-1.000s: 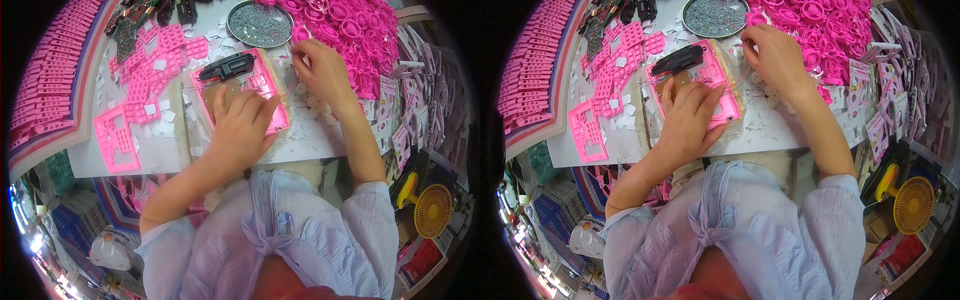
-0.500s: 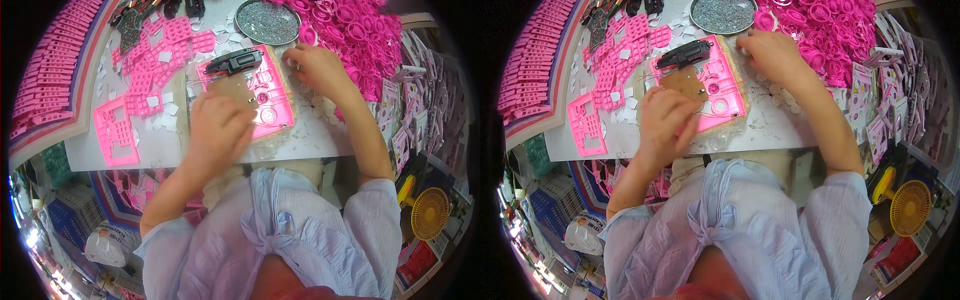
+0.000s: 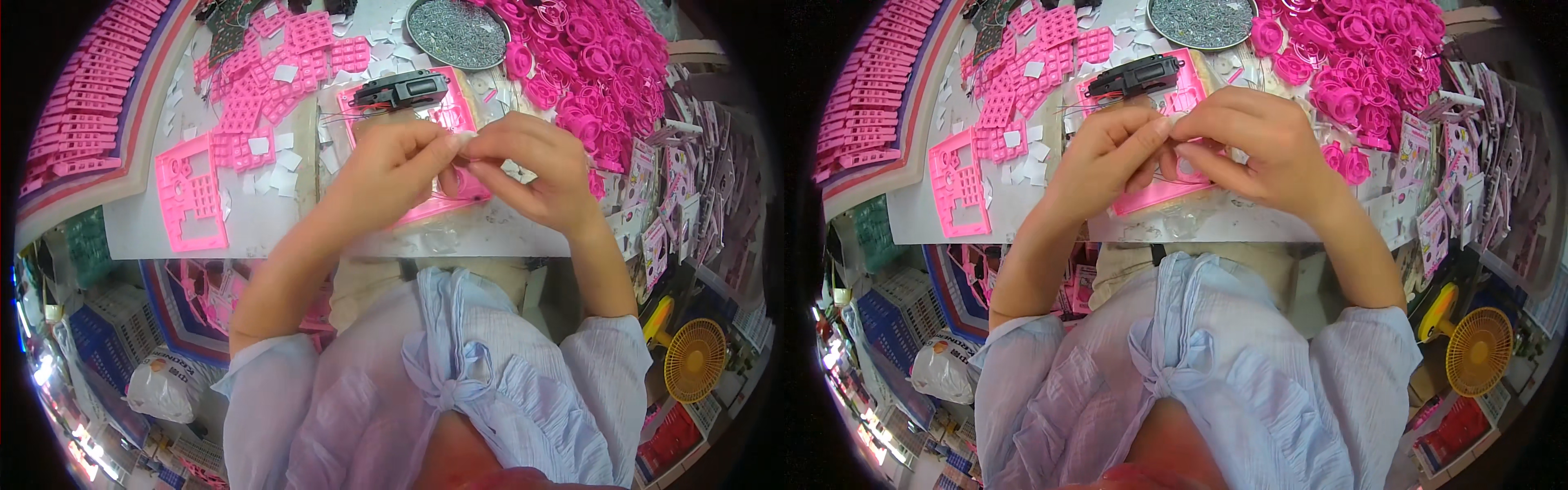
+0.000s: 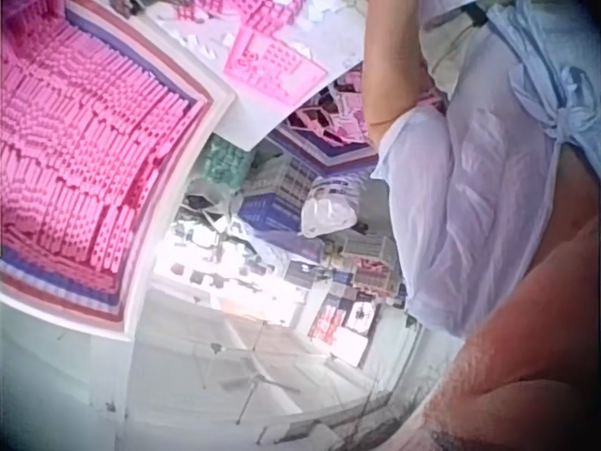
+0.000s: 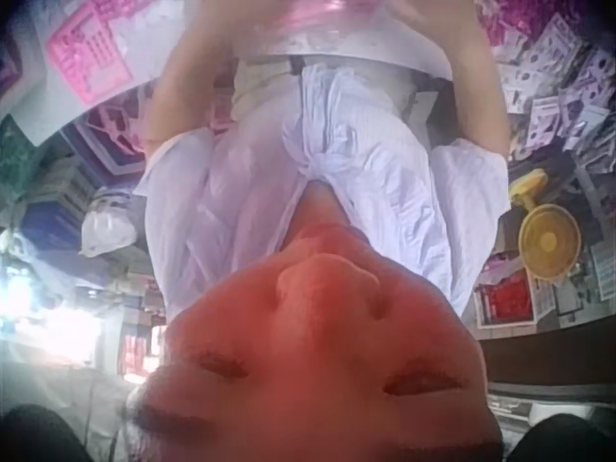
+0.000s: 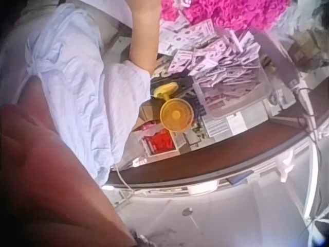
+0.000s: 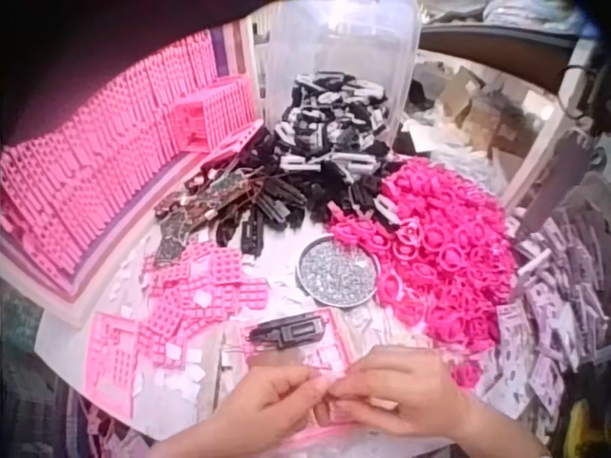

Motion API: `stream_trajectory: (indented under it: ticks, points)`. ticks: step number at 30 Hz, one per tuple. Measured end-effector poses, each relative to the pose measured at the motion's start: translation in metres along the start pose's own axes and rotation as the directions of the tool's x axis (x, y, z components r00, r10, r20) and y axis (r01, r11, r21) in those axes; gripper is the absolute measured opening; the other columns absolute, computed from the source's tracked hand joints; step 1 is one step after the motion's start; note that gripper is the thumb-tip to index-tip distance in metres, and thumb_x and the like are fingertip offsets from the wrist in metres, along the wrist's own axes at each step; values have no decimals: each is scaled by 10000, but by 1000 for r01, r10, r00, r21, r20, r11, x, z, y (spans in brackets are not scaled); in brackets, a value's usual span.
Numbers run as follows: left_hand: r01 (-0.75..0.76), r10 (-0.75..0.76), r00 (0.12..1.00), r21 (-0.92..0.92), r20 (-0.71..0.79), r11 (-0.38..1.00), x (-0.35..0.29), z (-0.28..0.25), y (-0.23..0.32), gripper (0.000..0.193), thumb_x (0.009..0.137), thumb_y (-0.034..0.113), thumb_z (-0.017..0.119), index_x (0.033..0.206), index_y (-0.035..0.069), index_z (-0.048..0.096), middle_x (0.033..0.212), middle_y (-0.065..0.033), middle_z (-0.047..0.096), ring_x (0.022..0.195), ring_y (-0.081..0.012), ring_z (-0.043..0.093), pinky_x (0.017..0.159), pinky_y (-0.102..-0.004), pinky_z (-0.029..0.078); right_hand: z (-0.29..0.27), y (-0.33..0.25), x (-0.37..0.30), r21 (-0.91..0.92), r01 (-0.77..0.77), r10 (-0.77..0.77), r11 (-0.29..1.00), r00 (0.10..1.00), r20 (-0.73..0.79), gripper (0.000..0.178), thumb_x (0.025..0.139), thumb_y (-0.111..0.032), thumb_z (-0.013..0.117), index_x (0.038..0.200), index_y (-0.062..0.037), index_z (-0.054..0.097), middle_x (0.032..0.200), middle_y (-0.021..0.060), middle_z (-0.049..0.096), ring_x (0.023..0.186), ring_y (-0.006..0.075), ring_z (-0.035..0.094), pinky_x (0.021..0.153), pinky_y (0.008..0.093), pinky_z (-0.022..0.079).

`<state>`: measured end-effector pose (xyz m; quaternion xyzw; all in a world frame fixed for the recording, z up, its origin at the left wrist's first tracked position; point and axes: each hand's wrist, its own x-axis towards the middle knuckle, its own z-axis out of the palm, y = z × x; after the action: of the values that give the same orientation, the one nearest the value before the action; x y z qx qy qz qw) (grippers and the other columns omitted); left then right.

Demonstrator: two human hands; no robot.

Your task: Assembling electronic components and plastic parts into a toy piggy bank.

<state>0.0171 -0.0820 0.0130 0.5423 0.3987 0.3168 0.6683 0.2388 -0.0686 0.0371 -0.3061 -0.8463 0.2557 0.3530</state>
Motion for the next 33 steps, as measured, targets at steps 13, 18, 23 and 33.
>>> stream_trajectory:
  ticks: [13, 18, 23, 33]
  points:
    - [-390, 543, 818, 876, 188, 284, -16, 3, -25, 253, 798, 139, 723, 1041, 80, 683, 1133, -120, 639, 1030, -324, 589, 848, -411, 492, 19, 12, 5, -255, -222, 212, 941, 975, -68, 134, 804, -88, 738, 924, -88, 678, 818, 70, 676, 730, 233, 647, 642, 324, 532]
    - [-360, 529, 836, 874, 147, 325, -28, 8, -36, 320, 775, 117, 716, 1088, 56, 682, 1252, -131, 605, 1125, -337, 554, 934, -436, 474, 41, 20, -2, -410, -68, 87, 909, 996, 26, 153, 729, -86, 737, 867, -86, 673, 1040, 58, 636, 1008, 314, 568, 786, 394, 523]
    - [-366, 555, 824, 853, 112, 371, -30, 7, -43, 325, 772, 110, 713, 1085, 32, 680, 1257, -136, 610, 1132, -337, 557, 957, -438, 475, 45, 19, 1, -425, -93, 130, 900, 990, 58, 144, 708, -63, 730, 841, -52, 675, 1101, 71, 606, 1045, 337, 527, 831, 416, 507]
    - [-368, 544, 832, 842, 109, 395, -33, 4, -45, 340, 766, 104, 710, 1097, 34, 679, 1270, -140, 603, 1154, -341, 549, 964, -441, 473, 60, 15, 2, -376, -342, 366, 861, 931, -8, 238, 677, -46, 719, 895, -34, 623, 1038, 137, 586, 970, 374, 494, 879, 439, 436]
